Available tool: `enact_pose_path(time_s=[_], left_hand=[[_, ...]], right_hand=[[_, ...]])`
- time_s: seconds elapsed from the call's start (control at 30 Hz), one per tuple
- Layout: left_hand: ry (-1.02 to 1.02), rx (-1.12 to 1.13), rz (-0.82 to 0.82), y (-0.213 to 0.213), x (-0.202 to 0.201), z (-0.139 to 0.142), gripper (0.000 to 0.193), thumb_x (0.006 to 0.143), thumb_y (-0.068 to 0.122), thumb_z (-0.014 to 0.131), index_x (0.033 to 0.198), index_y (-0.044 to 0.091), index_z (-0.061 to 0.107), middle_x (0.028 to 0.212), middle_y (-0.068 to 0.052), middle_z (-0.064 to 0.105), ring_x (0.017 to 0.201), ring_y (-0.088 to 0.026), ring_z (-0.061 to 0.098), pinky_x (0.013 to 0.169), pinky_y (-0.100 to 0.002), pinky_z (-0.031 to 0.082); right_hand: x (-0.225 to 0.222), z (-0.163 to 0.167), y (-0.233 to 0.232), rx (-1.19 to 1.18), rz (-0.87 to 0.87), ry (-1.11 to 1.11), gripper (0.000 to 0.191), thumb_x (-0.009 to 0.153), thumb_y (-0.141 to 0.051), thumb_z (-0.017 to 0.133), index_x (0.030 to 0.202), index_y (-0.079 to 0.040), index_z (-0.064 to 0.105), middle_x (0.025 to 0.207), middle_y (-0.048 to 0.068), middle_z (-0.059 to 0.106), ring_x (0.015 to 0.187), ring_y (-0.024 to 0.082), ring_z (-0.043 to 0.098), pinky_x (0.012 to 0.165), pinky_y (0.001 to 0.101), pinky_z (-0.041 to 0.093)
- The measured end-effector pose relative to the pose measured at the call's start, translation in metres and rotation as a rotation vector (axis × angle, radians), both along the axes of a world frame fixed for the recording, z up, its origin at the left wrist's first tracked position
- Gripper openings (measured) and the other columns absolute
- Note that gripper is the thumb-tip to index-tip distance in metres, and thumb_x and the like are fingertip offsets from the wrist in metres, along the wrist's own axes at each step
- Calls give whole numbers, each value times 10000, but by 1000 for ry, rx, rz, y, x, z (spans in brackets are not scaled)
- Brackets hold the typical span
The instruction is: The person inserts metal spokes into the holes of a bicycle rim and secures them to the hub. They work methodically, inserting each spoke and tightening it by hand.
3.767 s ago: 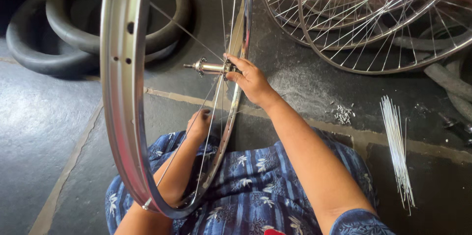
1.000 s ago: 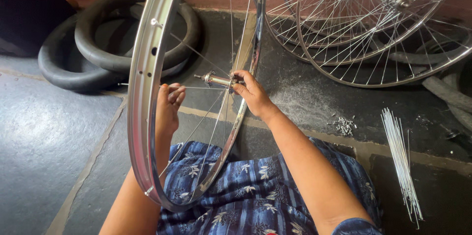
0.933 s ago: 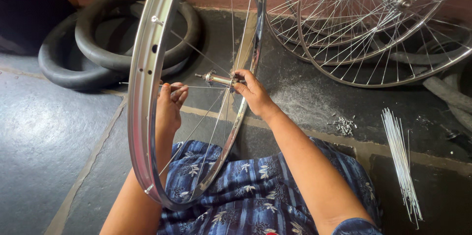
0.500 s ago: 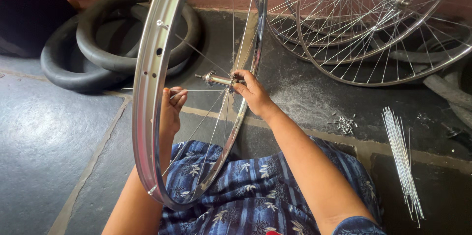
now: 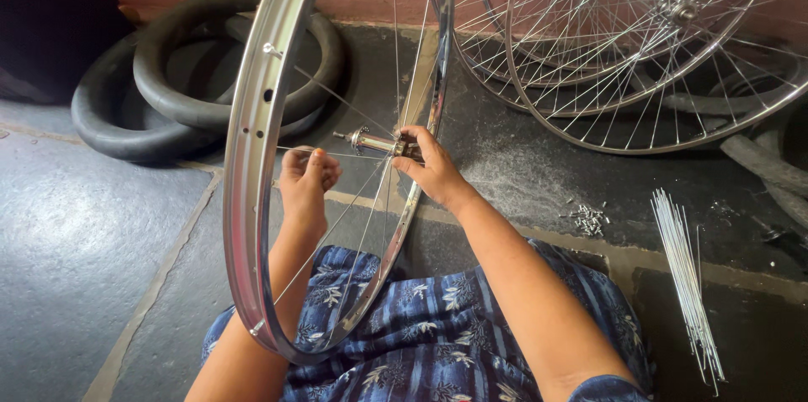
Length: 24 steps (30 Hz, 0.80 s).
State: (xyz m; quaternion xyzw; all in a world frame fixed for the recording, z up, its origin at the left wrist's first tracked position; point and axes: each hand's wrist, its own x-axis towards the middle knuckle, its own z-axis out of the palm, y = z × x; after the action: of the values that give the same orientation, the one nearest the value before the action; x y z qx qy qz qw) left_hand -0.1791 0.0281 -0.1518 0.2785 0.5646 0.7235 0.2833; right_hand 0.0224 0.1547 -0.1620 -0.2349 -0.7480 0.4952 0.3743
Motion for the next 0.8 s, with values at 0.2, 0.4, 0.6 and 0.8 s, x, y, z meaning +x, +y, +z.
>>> enact_pose_path(time_s=[0.2,0.4,0.6,0.8], left_hand=[[1339,-119,183,-11,12,35,340,818,257,861,982,66,633,971,-110,698,904,-267,691,809,-373,532],[1769,-62,-214,49,31,54,333,921,168,673,1236,62,668,1169,-100,707,1111,-282,681,1095,-422,436],[1745,-202,-321,64,32,52,220,888,140,634,1095,109,703,1168,-57,731,1082,-288,687,934,-405,519],[1619,-119,-270,61,38,56,186,870,170,670,1036,106,722,1099,-60,739,979,-327,705,839,-417,546]], right_hand=[[-2,5,-2,-14,30,28,504,922,-256,751,1346,-106,525,1129,66,672,1084,185,653,952,341,540],[-1,15,-3,-74,67,81,513,926,-253,750,1352,-83,521,1203,73,655,1138,190,628,970,343,533],[5,23,-9,181,-148,65,571,866,-103,782,1364,-81,505,1289,133,618,1140,230,651,956,338,538],[21,14,-32,235,-467,163,419,861,-52,794,1222,-55,580,1196,132,582,1004,160,683,804,261,599]])
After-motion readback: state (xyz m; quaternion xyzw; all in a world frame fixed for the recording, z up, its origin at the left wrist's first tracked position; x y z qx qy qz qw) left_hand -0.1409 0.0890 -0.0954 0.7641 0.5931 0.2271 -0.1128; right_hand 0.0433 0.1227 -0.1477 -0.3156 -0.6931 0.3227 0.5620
